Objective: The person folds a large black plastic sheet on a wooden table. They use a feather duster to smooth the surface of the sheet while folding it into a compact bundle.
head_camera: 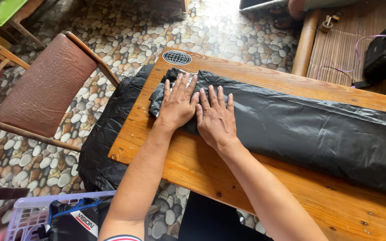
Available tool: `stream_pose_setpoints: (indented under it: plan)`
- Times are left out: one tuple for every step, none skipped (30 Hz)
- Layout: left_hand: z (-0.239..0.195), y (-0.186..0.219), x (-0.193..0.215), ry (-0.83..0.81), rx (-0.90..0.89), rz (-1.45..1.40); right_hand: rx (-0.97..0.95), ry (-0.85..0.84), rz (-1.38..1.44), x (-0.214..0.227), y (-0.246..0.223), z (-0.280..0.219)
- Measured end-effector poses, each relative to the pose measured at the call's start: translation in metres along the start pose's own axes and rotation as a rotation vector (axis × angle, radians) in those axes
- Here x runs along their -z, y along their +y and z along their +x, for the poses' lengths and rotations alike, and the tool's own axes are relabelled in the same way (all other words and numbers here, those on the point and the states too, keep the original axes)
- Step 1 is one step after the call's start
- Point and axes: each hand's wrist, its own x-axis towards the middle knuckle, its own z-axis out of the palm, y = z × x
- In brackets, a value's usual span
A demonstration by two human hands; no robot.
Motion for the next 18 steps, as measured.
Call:
stream_pose_setpoints:
  plan:
    - [-0.001, 0.001, -0.001, 0.017, -0.005, -0.008, -0.013, -0.027, -0.022, -0.006, 0.002, -0.001]
    - [-0.001, -0.001, -0.002, 0.012, -0.004, -0.012, -0.016, -0.033, -0.022, -0.006, 0.000, -0.002]
    - [-0.001, -0.004, -0.003, 0.038, -0.010, -0.031, -0.018, -0.040, -0.035, -0.006, -0.001, -0.003]
    - [0.002, -0.004, -0.002, 0.071, -0.019, -0.048, -0.019, -0.039, -0.051, -0.003, -0.002, -0.003]
    - [-0.002, -0.001, 0.016, 0.072, -0.021, -0.050, -0.020, -0.038, -0.054, -0.004, -0.001, -0.002]
    - [-0.007, 0.001, 0.035, 0.020, 0.039, -0.077, -0.019, -0.038, -0.053, -0.004, -0.001, -0.002]
    - [-0.012, 0.004, 0.055, -0.032, 0.097, -0.104, -0.018, -0.038, -0.052, -0.005, -0.002, -0.002]
    - [-0.016, -0.001, 0.060, -0.031, 0.094, -0.103, -0.020, -0.034, -0.052, -0.004, -0.001, -0.002]
    - [-0.019, -0.007, 0.066, 0.024, 0.144, -0.075, -0.021, -0.043, -0.047, -0.003, -0.001, -0.002]
    - [-0.025, -0.012, 0.071, 0.080, 0.198, -0.047, -0.020, -0.054, -0.043, -0.003, -0.002, -0.003]
    - [-0.034, -0.015, 0.071, 0.081, 0.199, -0.047, -0.018, -0.054, -0.044, -0.002, -0.001, -0.002]
    - [-0.044, -0.017, 0.071, 0.185, 0.280, -0.010, -0.019, -0.057, -0.043, -0.001, -0.001, -0.002]
    - [-0.055, -0.020, 0.071, 0.291, 0.359, 0.028, -0.019, -0.060, -0.041, 0.000, -0.002, -0.002]
    - [-0.068, -0.014, 0.083, 0.291, 0.358, 0.033, -0.018, -0.058, -0.037, 0.000, -0.002, -0.002]
    - [-0.082, -0.007, 0.096, 0.156, 0.521, -0.046, -0.022, -0.067, -0.032, 0.001, -0.001, -0.002]
    - [-0.094, 0.000, 0.108, 0.018, 0.676, -0.125, -0.031, -0.074, -0.027, 0.002, 0.000, -0.002]
    - [-0.100, 0.003, 0.108, 0.016, 0.670, -0.121, -0.036, -0.071, -0.023, 0.001, 0.000, -0.001]
    - [-0.108, 0.006, 0.108, -0.002, 0.710, -0.196, -0.038, -0.074, -0.010, 0.000, 0.001, -0.001]
